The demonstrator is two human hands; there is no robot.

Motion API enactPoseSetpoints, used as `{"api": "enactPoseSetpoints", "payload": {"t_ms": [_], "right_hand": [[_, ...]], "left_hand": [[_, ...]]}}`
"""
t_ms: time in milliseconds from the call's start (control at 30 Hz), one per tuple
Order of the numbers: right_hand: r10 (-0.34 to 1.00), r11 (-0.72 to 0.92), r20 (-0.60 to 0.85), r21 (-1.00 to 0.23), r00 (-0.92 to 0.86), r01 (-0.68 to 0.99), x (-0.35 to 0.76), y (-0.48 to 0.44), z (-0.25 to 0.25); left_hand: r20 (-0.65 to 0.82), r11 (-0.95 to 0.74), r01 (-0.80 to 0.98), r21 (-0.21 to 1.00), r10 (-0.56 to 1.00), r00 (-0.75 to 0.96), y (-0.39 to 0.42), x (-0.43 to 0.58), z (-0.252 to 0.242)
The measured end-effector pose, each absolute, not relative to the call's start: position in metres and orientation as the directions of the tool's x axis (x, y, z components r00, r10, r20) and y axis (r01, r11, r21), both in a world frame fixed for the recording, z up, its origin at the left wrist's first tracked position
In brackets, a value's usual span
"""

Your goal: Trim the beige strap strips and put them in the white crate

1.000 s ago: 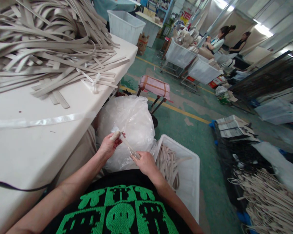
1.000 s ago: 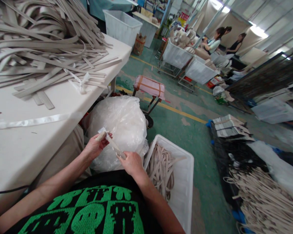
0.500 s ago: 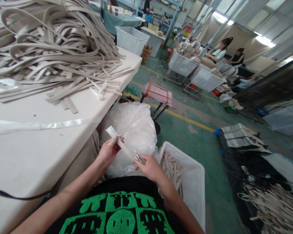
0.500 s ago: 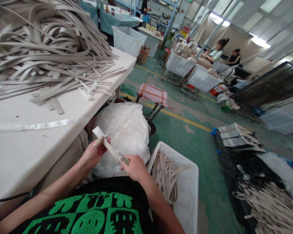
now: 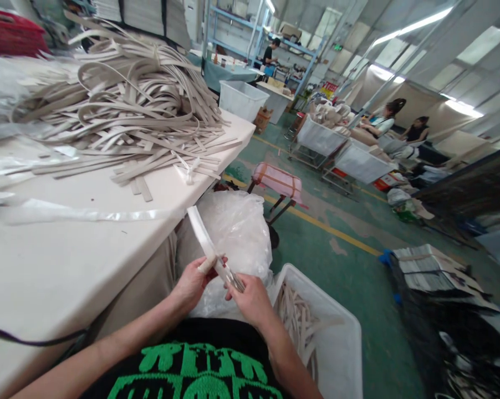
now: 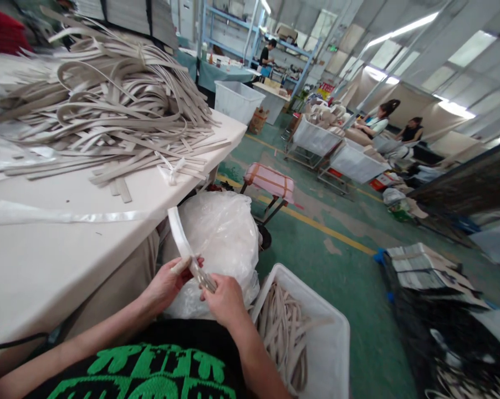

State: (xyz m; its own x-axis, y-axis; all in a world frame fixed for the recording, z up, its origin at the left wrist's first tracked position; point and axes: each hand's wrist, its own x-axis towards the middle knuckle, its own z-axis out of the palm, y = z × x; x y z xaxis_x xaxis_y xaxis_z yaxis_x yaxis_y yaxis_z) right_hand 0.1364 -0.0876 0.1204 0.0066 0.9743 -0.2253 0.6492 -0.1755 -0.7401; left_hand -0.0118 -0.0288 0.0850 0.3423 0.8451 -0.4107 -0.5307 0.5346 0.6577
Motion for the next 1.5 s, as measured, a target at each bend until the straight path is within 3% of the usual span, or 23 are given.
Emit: {"api": "enactPoseSetpoints", "payload": {"t_ms": [100,267,433,633,800,1033,1233,1500], "right_hand": [[0.978,-0.172,-0.208,-0.744,0.021,0.646,0.132,-0.081,0.119],[0.957,-0.197,-0.29,-0.652,-0.002,0.732,0.139,-0.087,0.117],[0.974,-0.167,-0.228,-0.678,0.012,0.716,0.135,-0.083,0.117],[0.95,-0.215,-0.312,-0.595,0.024,0.774,0.141,-0.086,0.119],[0.971,-0.189,-0.236,-0.642,0.043,0.743,0.139,-0.081,0.117],[0.944,-0.223,-0.331,-0.623,0.006,0.75,0.147,-0.09,0.119],[0.965,-0.208,-0.262,-0.708,0.022,0.675,0.136,-0.078,0.116],[0.932,-0.245,-0.363,-0.661,-0.016,0.709,0.16,-0.102,0.124]], "left_hand": [[-0.383,0.567,-0.49,0.662,0.818,0.429,-0.038,-0.005,0.081],[-0.455,0.54,-0.553,0.635,0.839,0.297,-0.037,-0.009,0.074],[-0.398,0.578,-0.46,0.674,0.809,0.433,-0.046,-0.004,0.071],[-0.447,0.51,-0.539,0.67,0.857,0.255,-0.037,-0.01,0.068],[-0.412,0.579,-0.443,0.685,0.809,0.42,-0.045,-0.004,0.065],[-0.474,0.514,-0.541,0.666,0.851,0.225,-0.021,-0.019,0.075],[-0.398,0.568,-0.431,0.701,0.814,0.424,-0.039,-0.008,0.073],[-0.562,0.585,-0.536,0.608,0.795,0.23,-0.013,-0.025,0.084]]}}
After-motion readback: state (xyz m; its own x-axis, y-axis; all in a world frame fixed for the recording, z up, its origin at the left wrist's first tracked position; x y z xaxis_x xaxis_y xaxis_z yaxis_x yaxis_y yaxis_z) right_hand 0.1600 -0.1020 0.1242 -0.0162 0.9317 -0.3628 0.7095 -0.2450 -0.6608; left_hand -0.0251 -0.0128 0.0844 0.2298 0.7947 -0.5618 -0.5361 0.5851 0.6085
